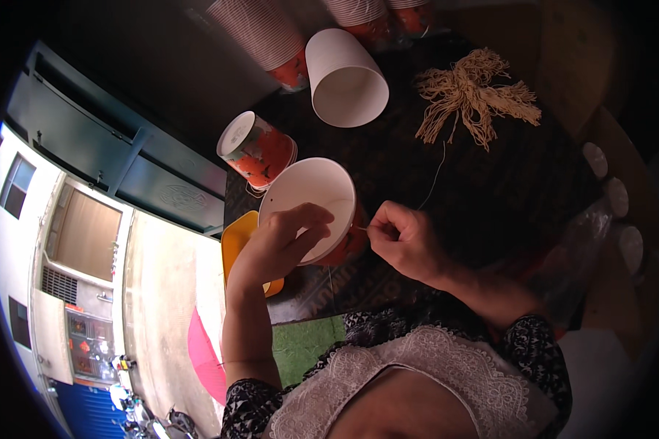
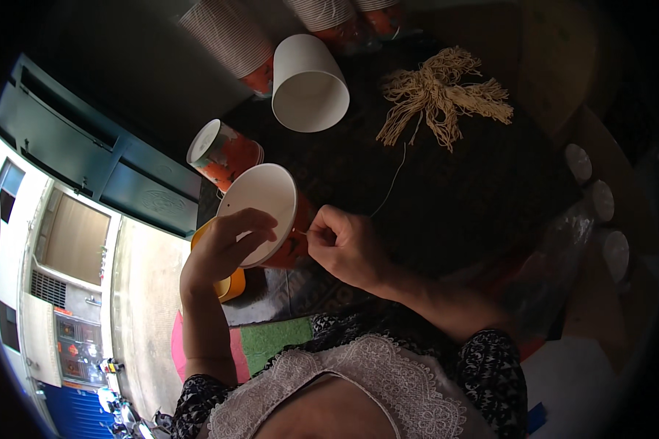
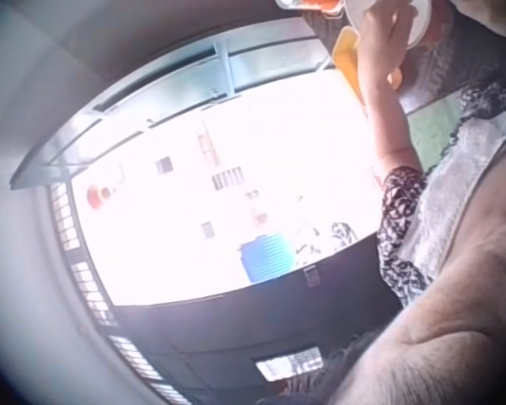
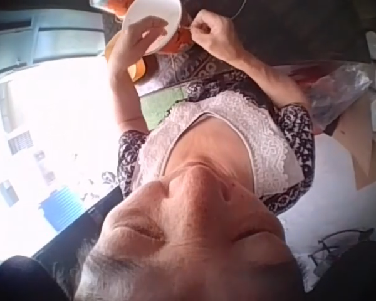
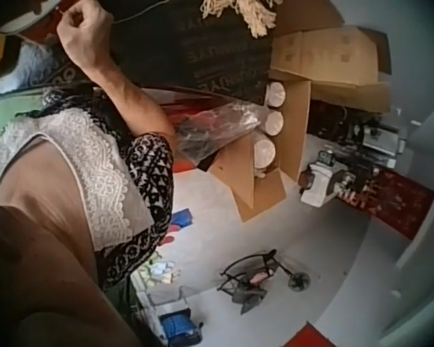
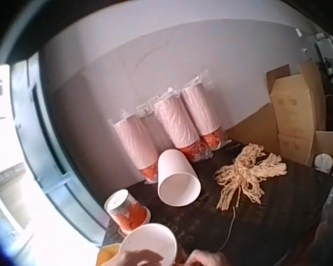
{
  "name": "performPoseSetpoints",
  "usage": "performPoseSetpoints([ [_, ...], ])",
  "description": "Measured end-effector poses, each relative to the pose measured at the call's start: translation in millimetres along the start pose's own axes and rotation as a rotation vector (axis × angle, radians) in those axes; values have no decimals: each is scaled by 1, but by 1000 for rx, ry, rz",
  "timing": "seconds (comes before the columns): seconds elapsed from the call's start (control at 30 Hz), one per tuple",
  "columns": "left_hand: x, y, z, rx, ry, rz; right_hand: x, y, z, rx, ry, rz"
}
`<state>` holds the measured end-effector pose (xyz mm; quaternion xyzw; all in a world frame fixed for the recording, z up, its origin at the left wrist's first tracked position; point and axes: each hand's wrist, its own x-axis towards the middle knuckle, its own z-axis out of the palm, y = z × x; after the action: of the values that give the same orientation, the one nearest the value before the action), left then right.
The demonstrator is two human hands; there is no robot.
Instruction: Attaching strings/handles to decorative paper buckets for assembly.
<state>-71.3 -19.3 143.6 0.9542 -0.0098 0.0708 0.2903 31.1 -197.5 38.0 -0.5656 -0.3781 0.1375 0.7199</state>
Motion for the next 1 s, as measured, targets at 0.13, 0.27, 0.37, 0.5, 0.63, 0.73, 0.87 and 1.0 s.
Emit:
performPoseSetpoints([
  [0.13, 7, -3, 4, 60, -34, 82, 1, -3, 2, 20, 0, -5],
  [0.27, 12, -8, 4, 124, -85, 115, 2, -3, 2, 14, -6, 1],
  [0.37, 15, -5, 5, 139, -104, 132, 3, -1, 3, 5, 3, -6],
  [0.5, 16, -7, 6, 105, -117, 160, 4, 0, 3, 3, 8, -28],
  [0.63, 17, -2, 4, 88, -154, 128, 6, -2, 3, -10, 0, -20],
  [0.73, 18, 0, 5, 70, -167, 103, 6, 0, 4, -1, -9, -12],
  [0.87, 20, 2, 2, 131, -188, 145, 7, -1, 6, 1, -9, -18],
  [1.0, 21, 1, 3, 175, -168, 189, 8, 0, 9, 16, -8, -19],
])
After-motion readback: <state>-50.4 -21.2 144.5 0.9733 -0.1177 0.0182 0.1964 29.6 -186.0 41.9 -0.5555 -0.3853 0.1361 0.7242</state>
